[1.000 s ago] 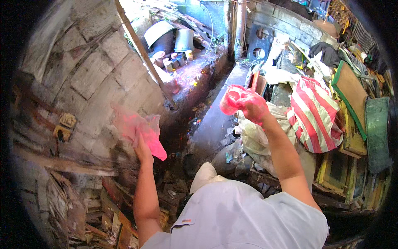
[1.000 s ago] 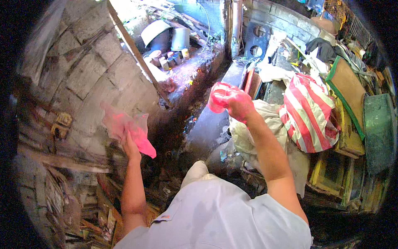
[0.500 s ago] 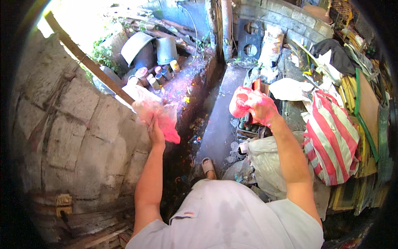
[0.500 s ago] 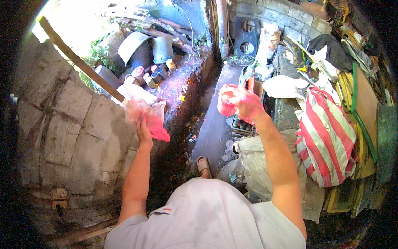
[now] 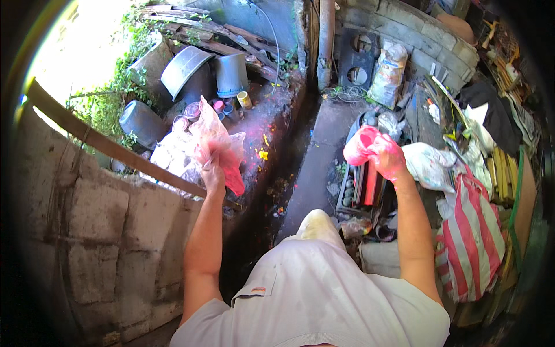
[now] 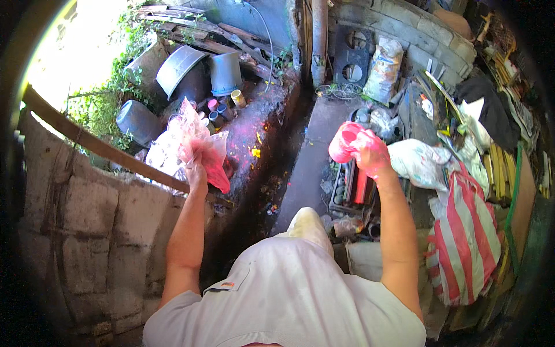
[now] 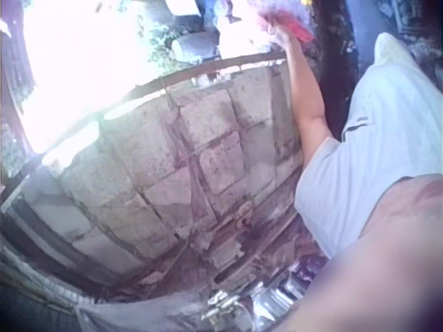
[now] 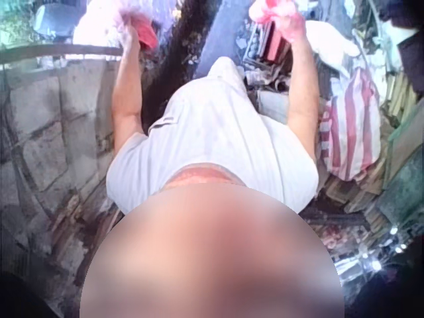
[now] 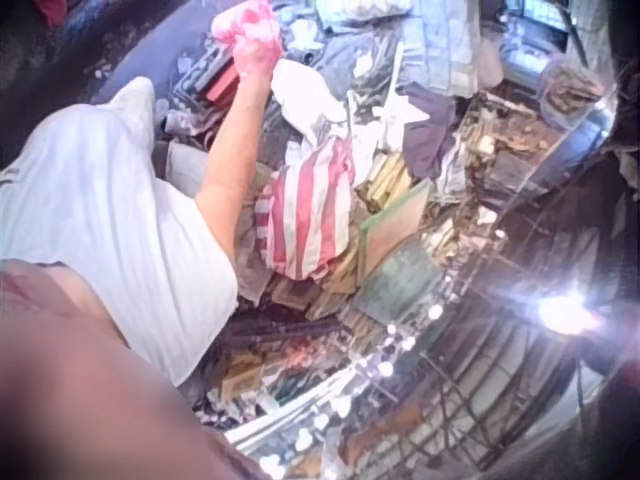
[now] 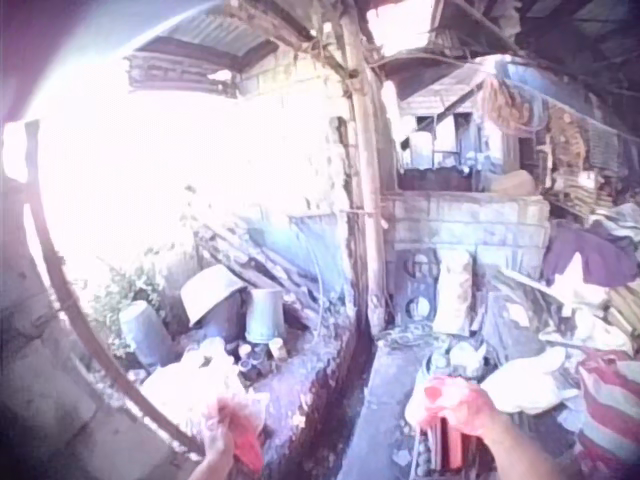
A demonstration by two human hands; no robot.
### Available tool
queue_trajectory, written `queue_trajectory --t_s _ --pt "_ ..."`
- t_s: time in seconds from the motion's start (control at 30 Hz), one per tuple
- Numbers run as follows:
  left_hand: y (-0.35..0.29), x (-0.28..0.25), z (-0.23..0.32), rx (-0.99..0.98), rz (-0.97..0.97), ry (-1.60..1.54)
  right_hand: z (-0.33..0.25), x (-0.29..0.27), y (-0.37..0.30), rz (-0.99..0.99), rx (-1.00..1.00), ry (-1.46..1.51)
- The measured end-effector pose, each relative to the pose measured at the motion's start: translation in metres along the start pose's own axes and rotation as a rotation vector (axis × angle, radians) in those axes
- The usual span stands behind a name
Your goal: The person pours pink paint from a plastic bag into a pink container, then moves outside to rinse the container with water from a hose. They repeatedly squeeze and rinse the container to remove residual paint, then place it on the ground.
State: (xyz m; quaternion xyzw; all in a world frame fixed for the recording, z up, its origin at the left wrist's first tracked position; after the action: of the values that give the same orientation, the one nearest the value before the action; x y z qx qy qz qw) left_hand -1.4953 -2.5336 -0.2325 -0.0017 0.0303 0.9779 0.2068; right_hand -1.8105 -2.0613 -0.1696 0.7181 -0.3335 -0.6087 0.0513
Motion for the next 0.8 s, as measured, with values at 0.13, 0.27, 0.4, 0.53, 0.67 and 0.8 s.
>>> queue_trajectory --t_s 0.13,0.27,0.4,0.53,0.67,0.8 --pt "0.058 0.047 -0.004 -0.053 0.027 -0.097 0.063 0.01 0.05 0.026 0.09 0.0" --pt "0.132 0.1 -0.03 -0.082 0.062 -0.165 0.132 0.031 0.125 -0.082 0.148 -0.003" --pt "0.178 0.183 -0.026 -0.037 0.164 -0.013 0.204 0.061 0.192 -0.079 0.179 -0.011" --pt "0.244 0.25 -0.026 -0.013 0.104 0.085 0.265 0.082 0.27 -0.119 0.082 -0.016" --pt "0.302 0.321 -0.033 0.021 0.092 0.077 0.295 0.098 0.347 -0.081 -0.068 0.018" --pt "0.364 0.362 -0.056 0.054 0.105 0.193 0.313 0.129 0.42 -0.038 -0.145 0.086"
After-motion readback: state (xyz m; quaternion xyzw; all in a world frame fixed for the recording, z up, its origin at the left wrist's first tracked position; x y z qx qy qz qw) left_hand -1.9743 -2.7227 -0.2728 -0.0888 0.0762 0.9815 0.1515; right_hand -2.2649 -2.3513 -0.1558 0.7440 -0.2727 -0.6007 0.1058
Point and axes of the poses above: each hand's wrist, its own y-axis towards the middle knuckle, its own x-axis out of the palm, z = x × y, the point moved 3 cm from there along y, towards the middle knuckle, and after that the axes turned 6 degrees about y, right-handed, at the moved point
